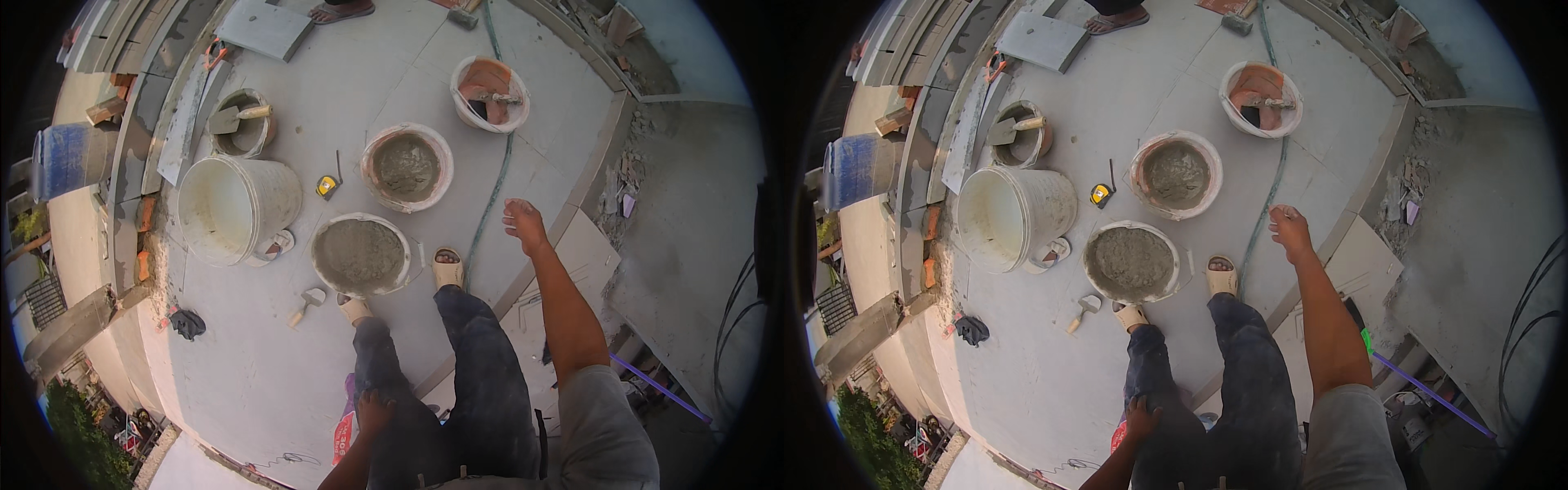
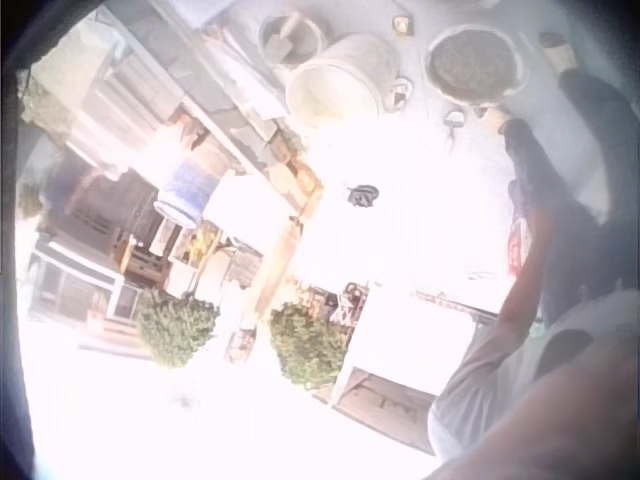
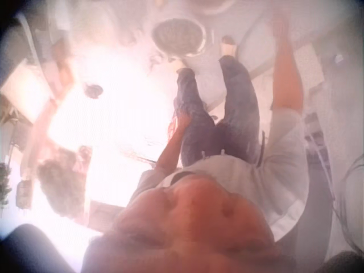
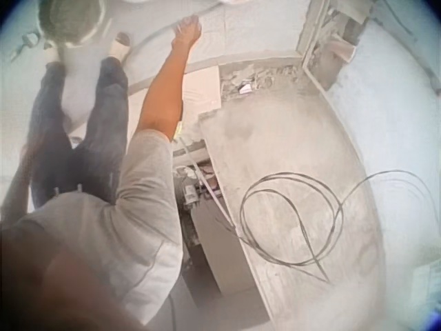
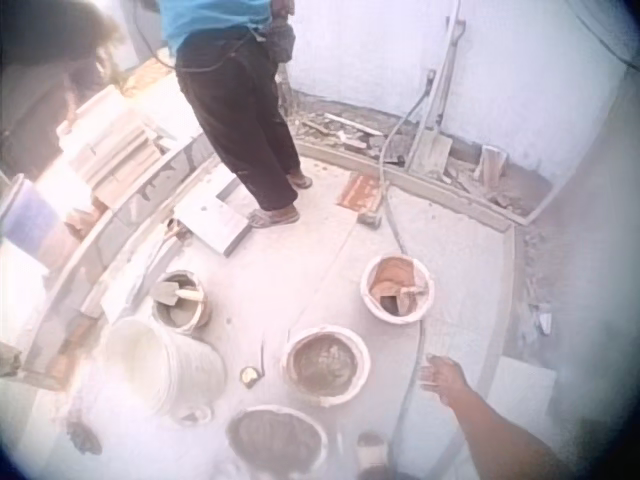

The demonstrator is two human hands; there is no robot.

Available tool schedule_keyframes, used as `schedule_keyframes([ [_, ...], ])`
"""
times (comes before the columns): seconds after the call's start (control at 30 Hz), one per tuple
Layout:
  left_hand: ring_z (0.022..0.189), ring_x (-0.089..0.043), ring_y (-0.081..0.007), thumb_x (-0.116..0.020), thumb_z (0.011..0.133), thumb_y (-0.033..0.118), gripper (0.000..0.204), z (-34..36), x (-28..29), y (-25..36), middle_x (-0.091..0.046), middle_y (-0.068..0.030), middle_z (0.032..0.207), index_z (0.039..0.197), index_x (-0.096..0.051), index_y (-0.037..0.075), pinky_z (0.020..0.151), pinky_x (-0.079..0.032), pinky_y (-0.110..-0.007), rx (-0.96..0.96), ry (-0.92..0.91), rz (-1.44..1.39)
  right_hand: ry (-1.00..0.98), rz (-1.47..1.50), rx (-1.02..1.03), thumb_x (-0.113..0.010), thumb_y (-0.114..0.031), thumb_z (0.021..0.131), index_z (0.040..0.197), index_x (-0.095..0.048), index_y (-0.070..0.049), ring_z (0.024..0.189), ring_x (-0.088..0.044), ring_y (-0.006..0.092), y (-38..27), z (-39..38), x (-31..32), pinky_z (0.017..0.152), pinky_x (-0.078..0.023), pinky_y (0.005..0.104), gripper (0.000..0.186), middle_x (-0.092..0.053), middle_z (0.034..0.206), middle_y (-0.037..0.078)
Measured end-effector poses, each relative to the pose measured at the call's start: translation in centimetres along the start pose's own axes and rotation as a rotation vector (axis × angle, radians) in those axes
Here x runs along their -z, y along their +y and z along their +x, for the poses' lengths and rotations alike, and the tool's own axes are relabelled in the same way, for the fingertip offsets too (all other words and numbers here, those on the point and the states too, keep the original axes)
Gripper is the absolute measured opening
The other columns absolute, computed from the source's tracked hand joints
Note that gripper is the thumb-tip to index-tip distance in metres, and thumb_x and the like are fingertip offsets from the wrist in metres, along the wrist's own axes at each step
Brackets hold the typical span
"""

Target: The person scoops cement from a bucket using a trowel and applies it to the floor surface, smoothing it along a linear section. The person moves around the work area, handling buckets and tools while another worker is present nearby.

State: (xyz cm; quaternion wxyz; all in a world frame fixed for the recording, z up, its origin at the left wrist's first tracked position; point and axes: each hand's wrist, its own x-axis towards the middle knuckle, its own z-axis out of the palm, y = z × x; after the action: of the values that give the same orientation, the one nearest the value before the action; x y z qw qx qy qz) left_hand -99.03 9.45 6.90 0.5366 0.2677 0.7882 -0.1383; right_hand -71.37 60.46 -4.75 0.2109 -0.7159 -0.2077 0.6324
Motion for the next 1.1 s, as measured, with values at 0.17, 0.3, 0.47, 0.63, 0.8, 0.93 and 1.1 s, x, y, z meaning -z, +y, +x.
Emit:
schedule_keyframes([
  [0.17, 0.141, -0.043, -0.0466, -0.067, 0.091, 0.047, 0.08, -0.3, 6.0, -5.0, -0.043, -0.0321, 0.152, 0.15, -0.043, -0.002, 0.116, -0.038, -0.05, -0.14, -0.09, -0.083, -0.276, -0.633, -0.339, -0.046, -0.059, 0.101, 0.154, -0.04, 0.001, 0.14, -0.046, 0.0332, 11.6, -28.0, 3.3, 0.117, -0.035, 0.0421, 0.08, -0.045, 0.153, 0.023],
  [0.3, 0.138, -0.049, -0.0424, -0.063, 0.096, 0.049, 0.073, -5.4, 14.2, -6.6, -0.052, -0.0295, 0.147, 0.146, -0.049, -0.002, 0.115, -0.04, -0.046, -0.3, -0.147, -0.04, -0.333, -0.295, -0.486, -0.042, -0.064, 0.103, 0.155, -0.039, 0.003, 0.144, -0.045, 0.0331, 16.9, -41.2, 7.8, 0.117, -0.034, 0.0388, 0.085, -0.047, 0.154, 0.024],
  [0.47, 0.132, -0.056, -0.0426, -0.06, 0.099, 0.046, 0.063, -11.2, 22.6, -12.1, -0.059, -0.028, 0.139, 0.141, -0.056, -0.002, 0.111, -0.045, -0.047, -0.456, -0.119, 0.252, -0.405, -0.685, -0.425, -0.051, -0.06, 0.1, 0.154, -0.042, 0.002, 0.132, -0.056, 0.032, 10.9, -52.9, 6.9, 0.11, -0.042, 0.0398, 0.082, -0.05, 0.153, 0.024],
  [0.63, 0.128, -0.057, -0.0421, -0.068, 0.093, 0.039, 0.059, -18.1, 30.4, -14.3, -0.059, -0.0258, 0.14, 0.136, -0.061, 0.0, 0.108, -0.046, -0.047, -0.354, -0.353, 0.537, -0.31, -1.006, -0.036, -0.061, -0.047, 0.096, 0.141, -0.056, -0.001, 0.124, -0.062, 0.0375, 12.2, -60.1, 4.9, 0.103, -0.05, 0.045, 0.065, -0.056, 0.144, 0.026],
  [0.8, 0.124, -0.06, -0.0402, -0.07, 0.09, 0.037, 0.057, -20.4, 32.0, -14.5, -0.062, -0.0246, 0.137, 0.132, -0.063, 0.0, 0.105, -0.047, -0.046, -0.43, -0.477, 0.384, -0.365, -1.307, 0.001, -0.065, -0.032, 0.09, 0.112, -0.07, 0.0, 0.108, -0.068, 0.0362, 12.5, -66.1, 5.3, 0.092, -0.054, 0.0455, 0.039, -0.072, 0.111, 0.021],
  [0.93, 0.121, -0.062, -0.0388, -0.072, 0.088, 0.036, 0.055, -21.5, 31.8, -14.9, -0.064, -0.0237, 0.134, 0.129, -0.065, 0.0, 0.102, -0.048, -0.045, -0.426, -0.507, 0.21, -0.673, -1.168, 0.0, -0.071, -0.034, 0.084, 0.108, -0.074, 0.0, 0.097, -0.071, 0.0327, 15.3, -65.7, 6.9, 0.088, -0.053, 0.0417, 0.042, -0.076, 0.104, 0.018],
  [1.1, 0.117, -0.064, -0.0369, -0.074, 0.086, 0.034, 0.053, -20.8, 30.2, -16.8, -0.067, -0.0225, 0.13, 0.126, -0.067, 0.0, 0.099, -0.05, -0.044, -0.485, -0.606, 0.018, -0.764, -1.016, -0.136, -0.075, -0.036, 0.082, 0.121, -0.072, -0.001, 0.105, -0.07, 0.027, 17.4, -65.5, 8.8, 0.091, -0.052, 0.0384, 0.053, -0.075, 0.12, 0.017],
])
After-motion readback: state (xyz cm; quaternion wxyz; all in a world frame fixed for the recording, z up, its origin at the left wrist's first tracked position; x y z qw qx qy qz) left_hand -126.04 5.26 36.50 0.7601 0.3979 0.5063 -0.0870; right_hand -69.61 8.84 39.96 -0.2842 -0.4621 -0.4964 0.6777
